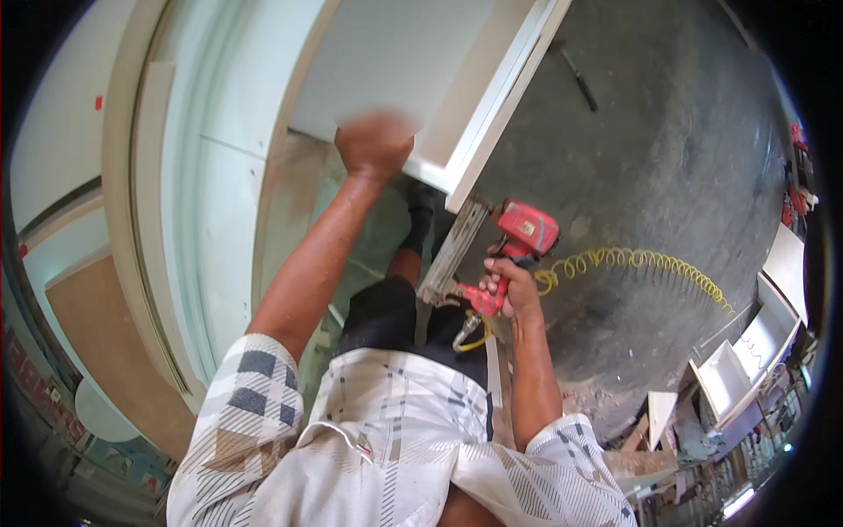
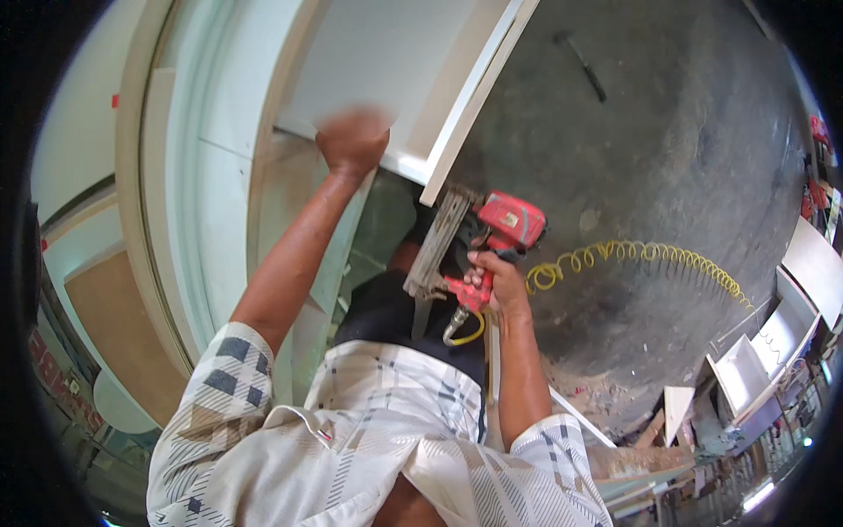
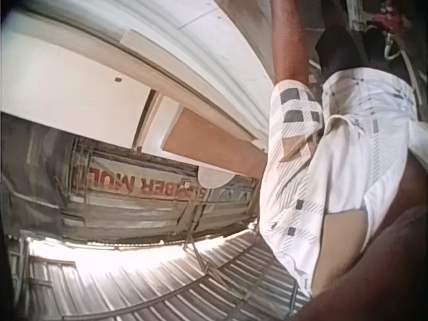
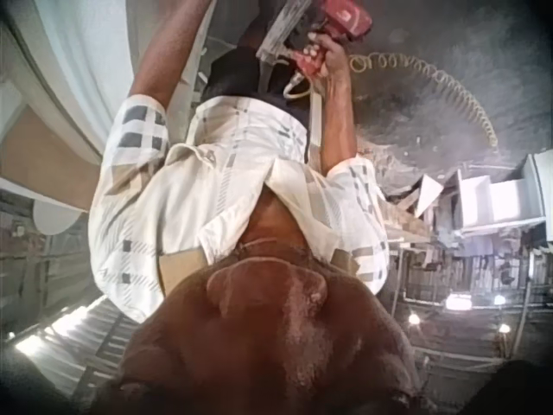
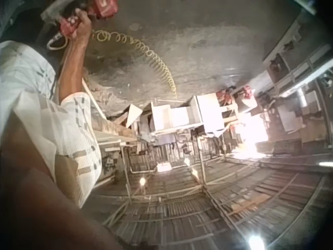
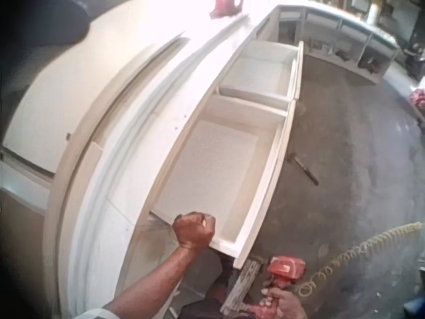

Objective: The person secures wooden drawer faces to drawer boxes using a pneumatic nail gun, aligning the pieces by hand and firing several nails into the joints.

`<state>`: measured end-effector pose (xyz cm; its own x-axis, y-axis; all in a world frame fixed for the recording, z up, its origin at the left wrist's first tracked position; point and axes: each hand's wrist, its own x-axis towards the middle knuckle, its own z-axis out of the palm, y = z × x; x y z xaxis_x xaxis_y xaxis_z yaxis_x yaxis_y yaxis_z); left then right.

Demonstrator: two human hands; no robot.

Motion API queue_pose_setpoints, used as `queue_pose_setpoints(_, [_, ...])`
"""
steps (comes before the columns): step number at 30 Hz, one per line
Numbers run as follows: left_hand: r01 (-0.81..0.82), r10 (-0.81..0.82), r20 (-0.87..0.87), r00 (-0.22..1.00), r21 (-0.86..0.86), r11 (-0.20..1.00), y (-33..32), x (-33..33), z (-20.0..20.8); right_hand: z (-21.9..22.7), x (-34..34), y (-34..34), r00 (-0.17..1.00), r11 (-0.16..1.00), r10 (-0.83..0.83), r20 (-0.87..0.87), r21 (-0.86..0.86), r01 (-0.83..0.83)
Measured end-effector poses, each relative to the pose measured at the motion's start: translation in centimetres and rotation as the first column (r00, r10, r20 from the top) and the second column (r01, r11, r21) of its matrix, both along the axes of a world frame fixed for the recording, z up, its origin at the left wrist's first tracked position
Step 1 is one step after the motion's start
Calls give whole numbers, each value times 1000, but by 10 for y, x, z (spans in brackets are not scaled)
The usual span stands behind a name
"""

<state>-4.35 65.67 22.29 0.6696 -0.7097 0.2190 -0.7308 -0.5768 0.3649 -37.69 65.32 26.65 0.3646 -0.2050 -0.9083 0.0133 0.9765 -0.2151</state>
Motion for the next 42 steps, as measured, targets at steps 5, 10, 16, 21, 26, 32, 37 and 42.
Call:
queue_pose_setpoints(5, [-149, 198, -292, 936, 183, 972, -11, -7, 39, -2, -5, -1, 999, 990, 49, 14, -136, -47])
queue_pose_setpoints(10, [410, -492, -181, 851, -354, 840, -56, -58, 84, -16, -16, 11, 994, 994, -30, -107, -111, 18])
queue_pose_setpoints(16, [701, -916, 44, 398, 630, 334, -73, -38, 60, -49, -69, 26, 938, 976, -31, -345, -211, -46])
queue_pose_setpoints(21, [516, -911, 68, 406, 806, 289, -58, -6, 38, -54, -121, 50, 912, 962, -59, -407, -268, -57])
queue_pose_setpoints(26, [175, -875, 22, 484, 977, 121, -50, 60, 14, -63, -129, 70, 874, 960, -105, -475, -278, -36])
queue_pose_setpoints(32, [-1, -848, -3, 530, 1000, -4, -51, 150, -41, -97, -103, 58, 872, 968, -100, -479, -250, -27])
queue_pose_setpoints(37, [71, -777, -53, 627, 997, -11, -54, 153, -67, -80, -95, 36, 841, 954, -43, -539, -272, -125])
queue_pose_setpoints(42, [255, -644, -208, 736, 967, -20, -64, 165, -44, -52, -91, 34, 780, 930, -41, -625, -309, -198])
